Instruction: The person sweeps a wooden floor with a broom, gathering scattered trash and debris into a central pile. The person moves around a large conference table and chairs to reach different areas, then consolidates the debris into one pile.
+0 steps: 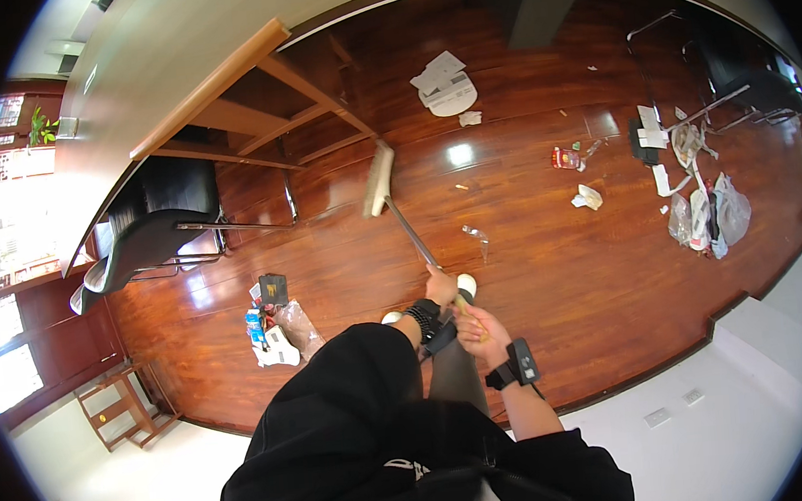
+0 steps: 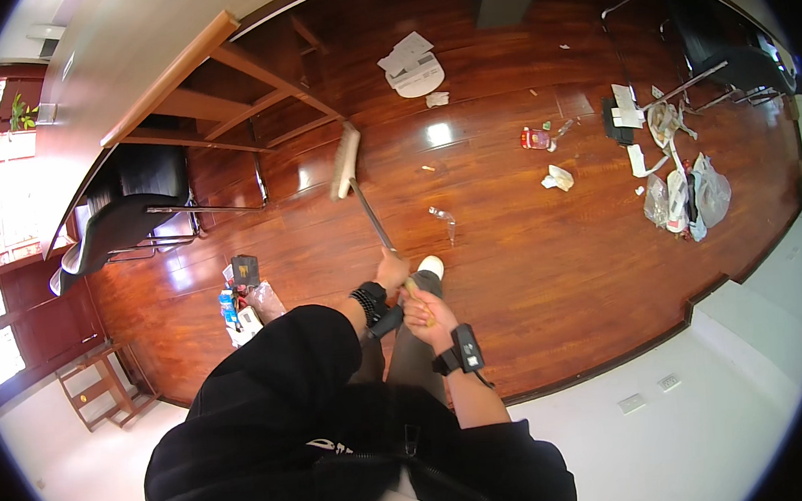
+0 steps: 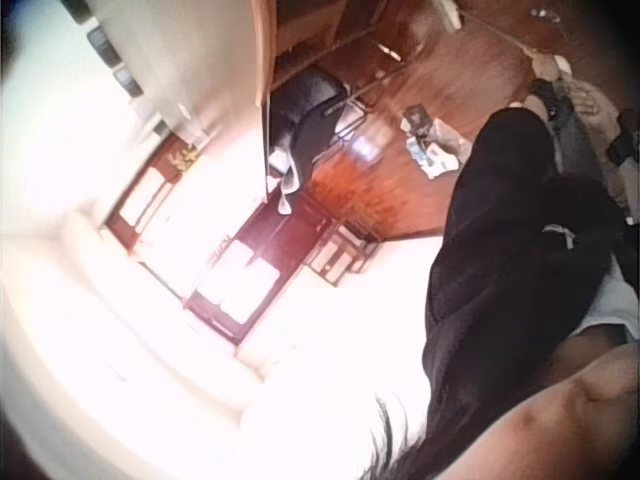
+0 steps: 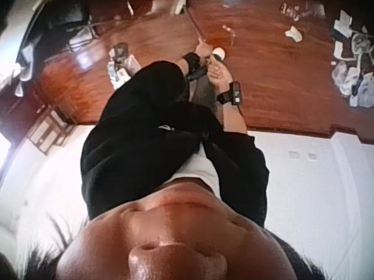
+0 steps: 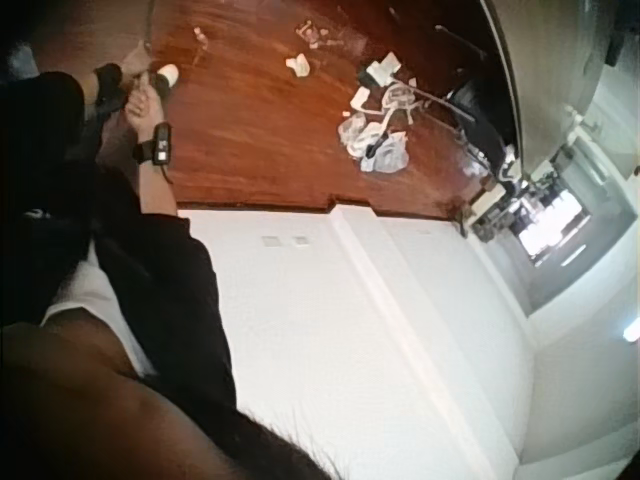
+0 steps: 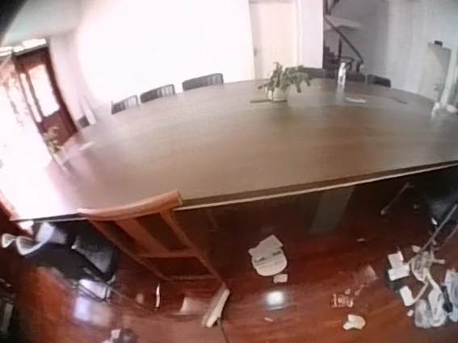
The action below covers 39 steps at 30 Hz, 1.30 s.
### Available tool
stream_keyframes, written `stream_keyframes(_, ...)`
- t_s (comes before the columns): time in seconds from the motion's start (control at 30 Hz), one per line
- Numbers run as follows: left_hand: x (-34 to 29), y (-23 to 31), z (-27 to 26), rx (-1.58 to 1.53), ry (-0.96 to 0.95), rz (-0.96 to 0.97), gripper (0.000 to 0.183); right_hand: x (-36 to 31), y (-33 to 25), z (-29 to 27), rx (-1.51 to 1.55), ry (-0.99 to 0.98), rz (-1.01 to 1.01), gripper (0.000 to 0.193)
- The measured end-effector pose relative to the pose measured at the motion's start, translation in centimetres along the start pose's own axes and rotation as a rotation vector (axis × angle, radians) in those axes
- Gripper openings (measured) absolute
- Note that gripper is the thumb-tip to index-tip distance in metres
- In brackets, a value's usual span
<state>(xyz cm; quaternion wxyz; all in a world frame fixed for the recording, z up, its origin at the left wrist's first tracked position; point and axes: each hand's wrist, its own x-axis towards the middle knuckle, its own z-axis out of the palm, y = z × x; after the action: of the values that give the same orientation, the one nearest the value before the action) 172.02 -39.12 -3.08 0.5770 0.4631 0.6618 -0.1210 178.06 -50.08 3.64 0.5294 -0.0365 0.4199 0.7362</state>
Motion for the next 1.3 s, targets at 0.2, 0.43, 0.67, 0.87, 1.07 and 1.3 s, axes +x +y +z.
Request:
stream_keyframes(0.2, -3.3, 1.7, 5.9, 0.031, -0.292, 0.006, 0.067, -7.4, -0.2, 0.8, 0.025, 0.048, -0.159, 0.014)
stream_keyframes(0.43, -8.0, 2.6, 6.3, -0.129, -0.387, 0.227, 0.027, -10.9, 3.1, 4.1, -0.202, 0.088, -0.214, 0.010)
stream_keyframes(0.67, -7.1, 7.3, -0.3, -0.317, -0.213, 0.556, 0.037, -4.7, 1.1, 6.7, -0.287, 0.024, -0.048, 0.034)
stream_keyframes(0.87, 1.6, 15.7, -6.6, -0.625, -0.524, 0.344, 0.043, 6.6, -6.7, 13.4, -0.184, -0.232, -0.028, 0.014)
stream_keyframes(1.07, 5.5, 15.2, -8.2, -0.316, -0.525, 0.100, 0.054, 9.7, -6.2, 12.1, -0.034, -0.085, -0.136, 0.019)
stream_keyframes(1.3, -1.1, 11.2, -2.3, 0.113, -0.514, -0.057, 0.073, 1.0, -0.3, 8.1, 0.120, -0.019, -0.306, 0.016)
